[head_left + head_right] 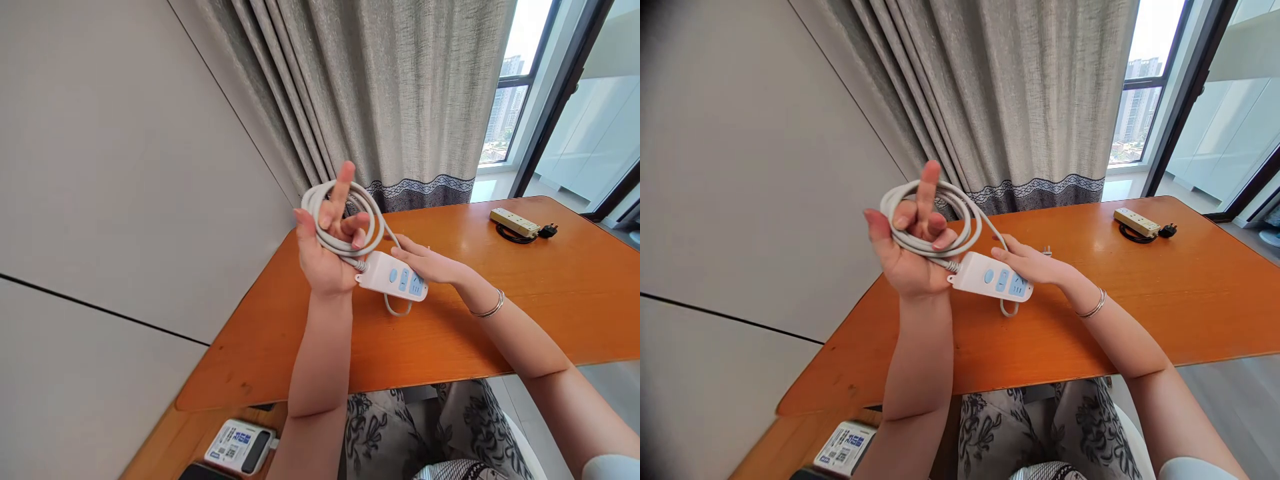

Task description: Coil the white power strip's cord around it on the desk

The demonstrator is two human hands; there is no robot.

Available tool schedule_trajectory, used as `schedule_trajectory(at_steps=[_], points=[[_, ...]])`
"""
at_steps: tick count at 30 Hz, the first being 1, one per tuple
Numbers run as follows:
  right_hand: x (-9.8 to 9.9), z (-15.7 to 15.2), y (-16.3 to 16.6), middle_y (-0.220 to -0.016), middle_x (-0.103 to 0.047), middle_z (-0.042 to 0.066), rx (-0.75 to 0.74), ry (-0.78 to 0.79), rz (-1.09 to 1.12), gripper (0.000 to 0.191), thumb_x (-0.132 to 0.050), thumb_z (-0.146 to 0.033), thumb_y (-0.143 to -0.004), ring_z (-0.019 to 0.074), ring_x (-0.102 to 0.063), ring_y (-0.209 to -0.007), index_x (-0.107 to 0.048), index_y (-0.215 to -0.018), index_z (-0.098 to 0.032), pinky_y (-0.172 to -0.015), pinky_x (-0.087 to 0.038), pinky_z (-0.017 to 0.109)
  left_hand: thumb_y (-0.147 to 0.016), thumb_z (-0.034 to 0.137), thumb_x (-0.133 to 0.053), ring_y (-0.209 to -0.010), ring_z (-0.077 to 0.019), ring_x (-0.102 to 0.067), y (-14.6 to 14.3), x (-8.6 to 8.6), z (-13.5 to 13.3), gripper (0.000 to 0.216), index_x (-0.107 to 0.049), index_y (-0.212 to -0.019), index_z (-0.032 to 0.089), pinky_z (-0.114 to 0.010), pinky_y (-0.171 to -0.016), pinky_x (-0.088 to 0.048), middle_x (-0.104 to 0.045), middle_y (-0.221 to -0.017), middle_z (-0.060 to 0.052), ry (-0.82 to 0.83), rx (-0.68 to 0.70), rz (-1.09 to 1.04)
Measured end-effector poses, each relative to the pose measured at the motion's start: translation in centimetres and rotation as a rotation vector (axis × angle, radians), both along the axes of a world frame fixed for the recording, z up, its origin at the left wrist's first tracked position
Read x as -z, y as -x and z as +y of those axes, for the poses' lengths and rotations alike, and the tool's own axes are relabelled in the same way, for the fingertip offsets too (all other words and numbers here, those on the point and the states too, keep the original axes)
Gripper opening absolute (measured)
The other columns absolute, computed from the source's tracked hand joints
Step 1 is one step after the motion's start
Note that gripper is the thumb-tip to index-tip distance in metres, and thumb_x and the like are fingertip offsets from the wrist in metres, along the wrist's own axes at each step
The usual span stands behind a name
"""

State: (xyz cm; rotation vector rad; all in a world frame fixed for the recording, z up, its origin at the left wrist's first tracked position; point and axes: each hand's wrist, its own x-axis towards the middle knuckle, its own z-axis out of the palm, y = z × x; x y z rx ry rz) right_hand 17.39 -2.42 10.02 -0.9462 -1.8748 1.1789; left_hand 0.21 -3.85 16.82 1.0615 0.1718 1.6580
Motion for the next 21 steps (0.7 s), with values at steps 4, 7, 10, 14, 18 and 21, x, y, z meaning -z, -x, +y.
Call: schedule_trajectory(at_steps=[4,7,10,14,18,21], points=[[0.0,0.2,0.3,-0.090,-0.060,0.002,-0.136,0.171,0.027,0.027,-0.057,-0.040,-0.094,0.0123,-0.054,-0.075,-0.057,-0.108,-0.018,-0.066,-0.046,0.025,-0.107,0.049,-0.017,-0.061,-0.0043,-0.071,0.6,-1.4,-0.5,0.067,-0.043,-0.053,0.018,-0.012,-0.033,-0.038,-0.078,-0.113,0.004,0.066,-0.077,-0.167],[0.1,0.2,0.7,-0.079,-0.054,-0.002,-0.070,0.164,0.062,0.016,-0.053,-0.034,-0.094,0.0096,-0.050,-0.067,-0.053,-0.092,-0.018,-0.060,-0.041,0.022,-0.107,0.047,-0.022,-0.055,-0.0031,-0.069,0.9,-1.7,-0.6,0.065,-0.043,-0.053,0.018,-0.011,-0.031,-0.036,-0.079,-0.111,0.004,0.071,-0.110,-0.164],[0.5,0.3,1.1,-0.075,-0.052,-0.003,0.137,0.070,0.005,0.017,-0.046,-0.029,-0.095,0.0115,-0.049,-0.062,-0.053,-0.107,-0.020,-0.059,-0.041,0.025,-0.102,0.053,-0.042,-0.057,-0.0035,-0.070,1.0,-1.4,-0.5,0.059,-0.041,-0.056,0.017,-0.011,-0.033,-0.037,-0.077,-0.120,0.002,0.013,-0.131,-0.127],[1.1,1.0,0.6,-0.079,-0.057,0.000,0.401,-0.266,-0.143,0.034,-0.046,-0.019,-0.090,0.0167,-0.053,-0.068,-0.053,-0.123,-0.019,-0.070,-0.046,0.032,-0.096,0.057,-0.053,-0.059,-0.0042,-0.071,1.1,-0.9,-0.1,0.058,-0.037,-0.059,0.016,-0.011,-0.034,-0.037,-0.070,-0.135,-0.002,-0.046,-0.224,-0.102],[1.0,1.6,-0.3,-0.098,-0.067,0.009,0.458,-0.460,-0.176,0.031,-0.045,-0.019,-0.091,0.0201,-0.060,-0.082,-0.058,-0.120,-0.018,-0.081,-0.048,0.037,-0.096,0.058,-0.051,-0.059,-0.0045,-0.071,1.4,-0.8,0.5,0.056,-0.042,-0.061,0.016,-0.013,-0.034,-0.037,-0.059,-0.149,-0.004,-0.081,-0.343,-0.141],[0.6,1.2,-0.4,-0.090,-0.068,0.007,0.424,-0.487,-0.186,0.028,-0.046,-0.026,-0.096,0.0186,-0.060,-0.076,-0.060,-0.118,-0.017,-0.077,-0.048,0.034,-0.096,0.060,-0.050,-0.063,-0.0044,-0.072,1.9,-0.7,1.1,0.052,-0.055,-0.069,0.016,-0.014,-0.036,-0.038,-0.048,-0.158,-0.005,-0.092,-0.432,-0.152]])
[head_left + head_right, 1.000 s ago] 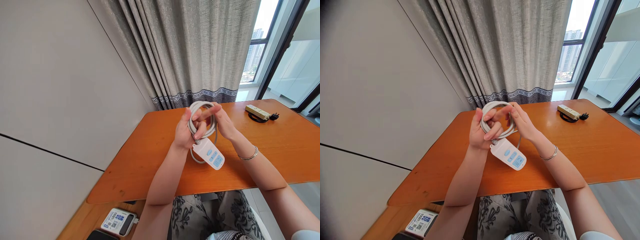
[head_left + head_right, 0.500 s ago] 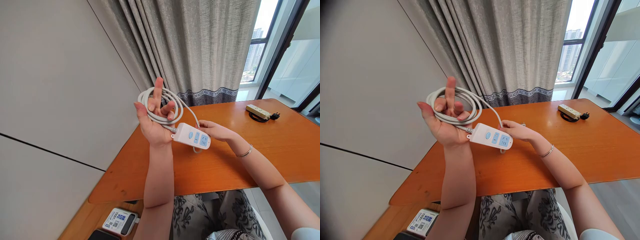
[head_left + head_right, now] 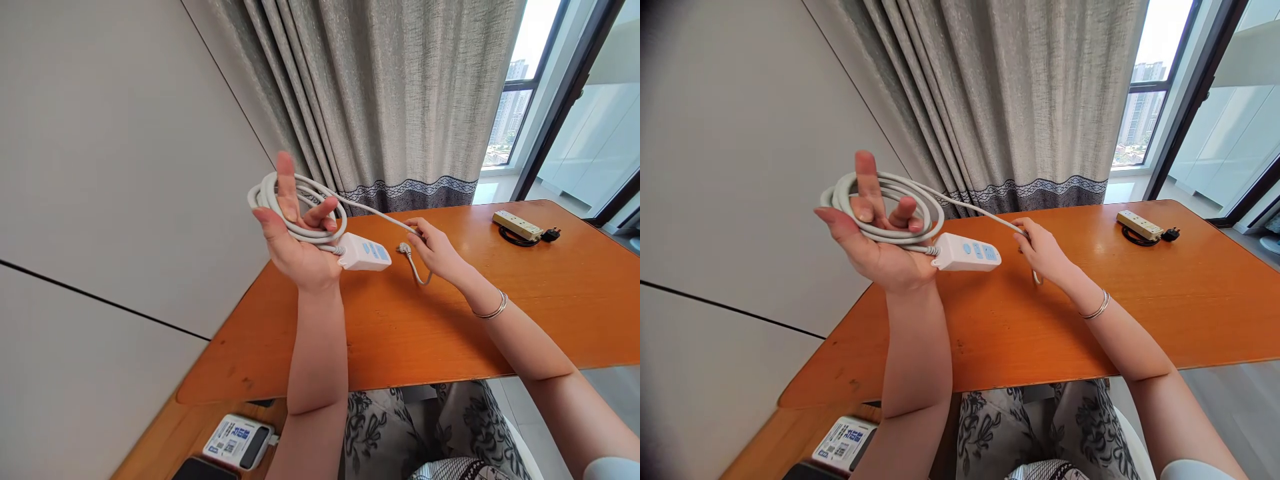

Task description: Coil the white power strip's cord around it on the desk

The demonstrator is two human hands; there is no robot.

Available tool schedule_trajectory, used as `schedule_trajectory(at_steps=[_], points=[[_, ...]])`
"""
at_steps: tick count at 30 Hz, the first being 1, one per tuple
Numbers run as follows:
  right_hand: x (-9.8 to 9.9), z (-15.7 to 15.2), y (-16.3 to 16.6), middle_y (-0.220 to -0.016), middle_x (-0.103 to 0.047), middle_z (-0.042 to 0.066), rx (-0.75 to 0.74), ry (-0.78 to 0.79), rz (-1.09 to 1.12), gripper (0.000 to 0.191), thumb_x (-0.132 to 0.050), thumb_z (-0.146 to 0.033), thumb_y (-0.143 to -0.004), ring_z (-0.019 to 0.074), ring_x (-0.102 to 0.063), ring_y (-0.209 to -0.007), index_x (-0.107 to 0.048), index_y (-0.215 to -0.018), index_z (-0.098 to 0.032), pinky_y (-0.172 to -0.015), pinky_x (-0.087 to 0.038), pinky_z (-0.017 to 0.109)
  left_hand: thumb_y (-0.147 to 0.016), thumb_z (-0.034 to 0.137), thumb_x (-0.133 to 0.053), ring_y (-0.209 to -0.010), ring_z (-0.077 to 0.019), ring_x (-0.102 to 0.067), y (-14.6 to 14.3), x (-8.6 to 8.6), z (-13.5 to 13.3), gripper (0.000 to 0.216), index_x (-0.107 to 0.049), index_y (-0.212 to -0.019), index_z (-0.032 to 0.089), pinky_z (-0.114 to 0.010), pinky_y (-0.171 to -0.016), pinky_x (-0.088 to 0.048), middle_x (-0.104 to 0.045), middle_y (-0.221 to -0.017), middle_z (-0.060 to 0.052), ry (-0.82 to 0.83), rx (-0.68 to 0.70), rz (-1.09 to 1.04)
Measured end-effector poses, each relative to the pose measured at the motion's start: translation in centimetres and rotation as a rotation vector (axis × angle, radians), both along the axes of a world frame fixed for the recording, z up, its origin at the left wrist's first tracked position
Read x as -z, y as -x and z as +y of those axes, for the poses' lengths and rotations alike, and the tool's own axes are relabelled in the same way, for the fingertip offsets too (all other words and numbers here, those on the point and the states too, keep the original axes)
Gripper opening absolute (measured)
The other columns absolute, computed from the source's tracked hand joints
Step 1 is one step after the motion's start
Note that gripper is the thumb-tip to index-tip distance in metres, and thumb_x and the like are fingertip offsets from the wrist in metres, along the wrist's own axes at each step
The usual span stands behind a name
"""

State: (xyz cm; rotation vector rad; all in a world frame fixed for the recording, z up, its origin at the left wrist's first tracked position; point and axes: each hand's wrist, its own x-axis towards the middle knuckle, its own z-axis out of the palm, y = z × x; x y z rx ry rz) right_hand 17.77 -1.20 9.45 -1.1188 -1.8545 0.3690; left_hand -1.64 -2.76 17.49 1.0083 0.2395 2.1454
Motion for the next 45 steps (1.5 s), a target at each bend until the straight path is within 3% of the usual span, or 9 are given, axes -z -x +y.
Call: schedule_trajectory(at_steps=[5,11,15,20,26,32,36,41,45], points=[[-0.7,-2.2,0.9,-0.091,-0.071,0.006,-0.039,-0.239,-0.092,0.019,-0.054,-0.027,-0.098,0.0163,-0.063,-0.076,-0.065,-0.110,-0.018,-0.072,-0.048,0.028,-0.093,0.063,-0.054,-0.071,-0.0073,-0.073,0.4,0.4,0.8,0.047,-0.072,-0.091,0.019,-0.016,-0.039,-0.041,-0.045,-0.160,-0.005,0.018,-0.133,0.055],[-1.9,-6.3,2.1,-0.072,-0.063,0.000,-0.086,-0.669,-0.202,0.016,-0.051,-0.015,-0.099,0.0106,-0.053,-0.059,-0.066,-0.102,-0.017,-0.055,-0.040,0.022,-0.092,0.065,-0.055,-0.075,-0.0122,-0.074,0.0,1.9,2.1,0.044,-0.069,-0.115,0.029,-0.023,-0.042,-0.041,-0.068,-0.136,-0.001,-0.052,-0.354,0.294],[-2.8,-8.0,2.0,-0.066,-0.054,-0.003,-0.092,-0.792,-0.283,0.016,-0.052,-0.015,-0.098,0.0096,-0.045,-0.053,-0.066,-0.105,-0.017,-0.049,-0.032,0.025,-0.090,0.069,-0.053,-0.065,-0.0138,-0.073,-0.2,3.0,2.8,0.057,-0.065,-0.122,0.023,-0.025,-0.042,-0.040,-0.074,-0.107,-0.007,-0.058,-0.257,0.499],[-4.2,-7.8,0.3,-0.071,-0.059,-0.001,-0.031,-0.798,-0.181,0.011,-0.059,-0.021,-0.098,0.0102,-0.049,-0.057,-0.068,-0.104,-0.020,-0.053,-0.040,0.024,-0.088,0.070,-0.057,-0.054,-0.0129,-0.068,-0.9,3.5,2.3,0.057,-0.066,-0.116,0.020,-0.024,-0.039,-0.039,-0.075,-0.098,-0.008,0.043,0.128,0.835],[-4.8,-6.0,-1.6,-0.084,-0.064,0.005,0.137,-0.638,0.007,0.019,-0.060,-0.039,-0.098,0.0170,-0.057,-0.072,-0.072,-0.104,-0.027,-0.064,-0.052,0.032,-0.082,0.075,-0.060,-0.032,-0.0114,-0.052,-3.0,4.1,1.0,0.056,-0.054,-0.077,0.019,-0.020,-0.034,-0.029,-0.058,-0.045,0.003,0.129,0.683,0.948],[-4.7,-4.7,-2.2,-0.088,-0.058,0.006,0.137,-0.482,0.090,0.031,-0.051,-0.045,-0.101,0.0203,-0.058,-0.085,-0.075,-0.111,-0.028,-0.082,-0.053,0.041,-0.075,0.085,-0.056,-0.022,-0.0052,-0.030,-4.0,4.6,0.7,0.067,-0.039,-0.066,0.021,-0.020,-0.029,-0.017,-0.062,-0.048,-0.001,0.167,1.022,0.814],[-4.3,-3.7,-1.9,-0.102,-0.062,0.009,0.050,-0.427,0.159,0.042,-0.046,-0.055,-0.101,0.0229,-0.059,-0.102,-0.074,-0.115,-0.027,-0.093,-0.051,0.044,-0.081,0.079,-0.056,-0.021,-0.0040,-0.019,-4.3,4.5,0.2,0.062,-0.038,-0.066,0.021,-0.019,-0.029,-0.015,-0.042,-0.034,0.008,0.207,1.141,0.701],[-3.4,-2.7,-1.1,-0.073,-0.060,0.002,-0.255,-0.019,0.394,0.062,-0.037,-0.072,-0.097,0.0163,-0.060,-0.062,-0.069,-0.118,-0.023,-0.058,-0.052,0.032,-0.085,0.075,-0.056,-0.020,-0.0031,-0.012,-4.6,4.5,0.1,0.060,-0.037,-0.066,0.021,-0.017,-0.030,-0.013,-0.027,-0.031,0.013,0.226,1.213,0.590],[-3.4,-2.8,-0.9,-0.051,-0.040,-0.006,-0.187,0.069,0.467,0.064,-0.045,-0.081,-0.087,0.0117,-0.046,-0.039,-0.066,-0.094,-0.022,-0.039,-0.033,0.025,-0.080,0.076,-0.060,-0.021,-0.0024,-0.010,-4.8,4.6,0.3,0.062,-0.036,-0.066,0.022,-0.017,-0.031,-0.013,-0.024,-0.031,0.014,0.237,1.217,0.574]])
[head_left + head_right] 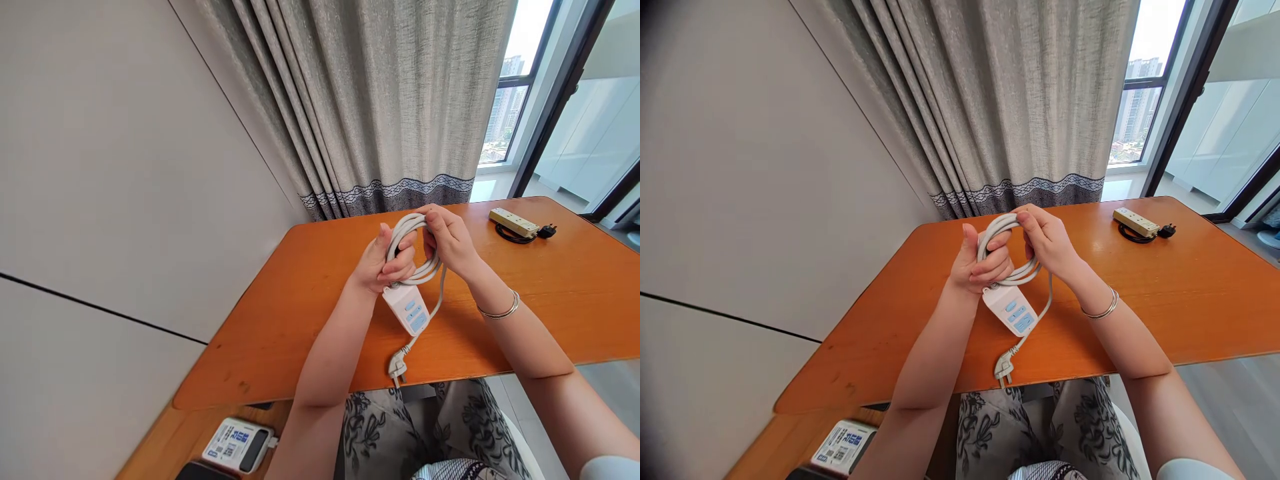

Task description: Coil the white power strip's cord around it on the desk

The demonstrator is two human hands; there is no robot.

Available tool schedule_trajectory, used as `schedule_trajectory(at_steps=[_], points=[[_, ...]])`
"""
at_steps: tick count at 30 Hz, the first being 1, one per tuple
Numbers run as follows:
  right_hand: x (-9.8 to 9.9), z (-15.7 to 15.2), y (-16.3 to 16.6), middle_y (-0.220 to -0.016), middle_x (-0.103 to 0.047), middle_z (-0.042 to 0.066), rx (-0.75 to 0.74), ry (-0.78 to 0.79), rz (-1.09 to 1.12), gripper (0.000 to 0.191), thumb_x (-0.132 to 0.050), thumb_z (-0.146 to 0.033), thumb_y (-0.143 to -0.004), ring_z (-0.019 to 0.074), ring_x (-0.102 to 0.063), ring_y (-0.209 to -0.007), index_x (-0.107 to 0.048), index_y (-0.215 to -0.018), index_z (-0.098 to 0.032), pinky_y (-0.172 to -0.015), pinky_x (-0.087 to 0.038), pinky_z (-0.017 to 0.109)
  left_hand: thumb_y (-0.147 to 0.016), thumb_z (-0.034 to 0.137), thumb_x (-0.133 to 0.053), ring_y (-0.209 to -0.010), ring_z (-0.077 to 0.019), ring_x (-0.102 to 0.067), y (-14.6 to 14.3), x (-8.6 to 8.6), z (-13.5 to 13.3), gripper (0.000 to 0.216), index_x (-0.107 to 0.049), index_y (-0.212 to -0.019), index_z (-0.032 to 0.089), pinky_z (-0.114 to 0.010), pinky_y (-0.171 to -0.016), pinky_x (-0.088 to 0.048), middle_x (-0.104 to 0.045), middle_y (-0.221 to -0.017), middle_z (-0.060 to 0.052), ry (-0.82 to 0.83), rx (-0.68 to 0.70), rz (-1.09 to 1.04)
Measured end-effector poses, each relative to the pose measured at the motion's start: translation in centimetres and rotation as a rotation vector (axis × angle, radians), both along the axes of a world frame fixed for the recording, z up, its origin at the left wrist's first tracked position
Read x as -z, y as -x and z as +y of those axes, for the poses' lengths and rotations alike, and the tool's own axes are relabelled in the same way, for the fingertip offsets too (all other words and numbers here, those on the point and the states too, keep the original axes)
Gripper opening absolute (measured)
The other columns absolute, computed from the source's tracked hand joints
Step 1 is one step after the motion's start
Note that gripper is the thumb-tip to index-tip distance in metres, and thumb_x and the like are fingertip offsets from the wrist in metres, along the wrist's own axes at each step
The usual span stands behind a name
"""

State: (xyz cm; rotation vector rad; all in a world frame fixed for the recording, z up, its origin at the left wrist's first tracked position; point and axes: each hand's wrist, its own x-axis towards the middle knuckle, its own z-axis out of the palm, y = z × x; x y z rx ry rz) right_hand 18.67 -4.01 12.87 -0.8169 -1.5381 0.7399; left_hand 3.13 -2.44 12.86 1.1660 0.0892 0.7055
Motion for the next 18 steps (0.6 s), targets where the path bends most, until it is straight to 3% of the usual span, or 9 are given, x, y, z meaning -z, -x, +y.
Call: schedule_trajectory(at_steps=[5,12,15,18], points=[[-0.5,-0.6,-0.2,-0.054,-0.047,-0.004,0.124,-0.032,-0.068,0.060,-0.047,-0.081,-0.087,0.0115,-0.049,-0.043,-0.055,-0.076,-0.023,-0.043,-0.033,0.025,-0.070,0.063,-0.080,-0.023,-0.0014,-0.013,0.0,-0.2,-0.2,0.060,-0.039,-0.067,0.021,-0.016,-0.032,-0.015,-0.028,-0.033,0.015,-0.088,0.004,0.017],[-0.4,0.0,-0.5,-0.054,-0.043,-0.004,0.060,0.028,-0.042,0.065,-0.046,-0.086,-0.082,0.0089,-0.042,-0.039,-0.044,-0.066,-0.023,-0.037,-0.024,0.025,-0.082,0.052,-0.072,-0.023,-0.0022,-0.015,-0.6,-0.3,-0.5,0.047,-0.041,-0.067,0.020,-0.016,-0.032,-0.017,-0.032,-0.035,0.012,-0.011,-0.035,0.045],[-0.3,0.5,-0.6,-0.055,-0.043,-0.004,-0.025,0.075,0.013,0.067,-0.050,-0.087,-0.079,0.0080,-0.038,-0.040,-0.043,-0.065,-0.023,-0.037,-0.023,0.025,-0.082,0.051,-0.070,-0.024,-0.0040,-0.025,-0.9,-0.2,-0.6,0.051,-0.035,-0.061,0.021,-0.018,-0.031,-0.019,-0.046,-0.038,0.006,0.025,-0.080,0.069],[-0.1,0.9,-0.3,-0.054,-0.044,-0.004,-0.097,0.125,0.091,0.065,-0.051,-0.086,-0.079,0.0094,-0.039,-0.043,-0.048,-0.069,-0.023,-0.040,-0.029,0.026,-0.081,0.048,-0.068,-0.027,-0.0049,-0.033,-0.9,-0.5,-0.6,0.051,-0.031,-0.059,0.021,-0.019,-0.030,-0.019,-0.066,-0.053,-0.003,0.039,-0.120,0.060]])
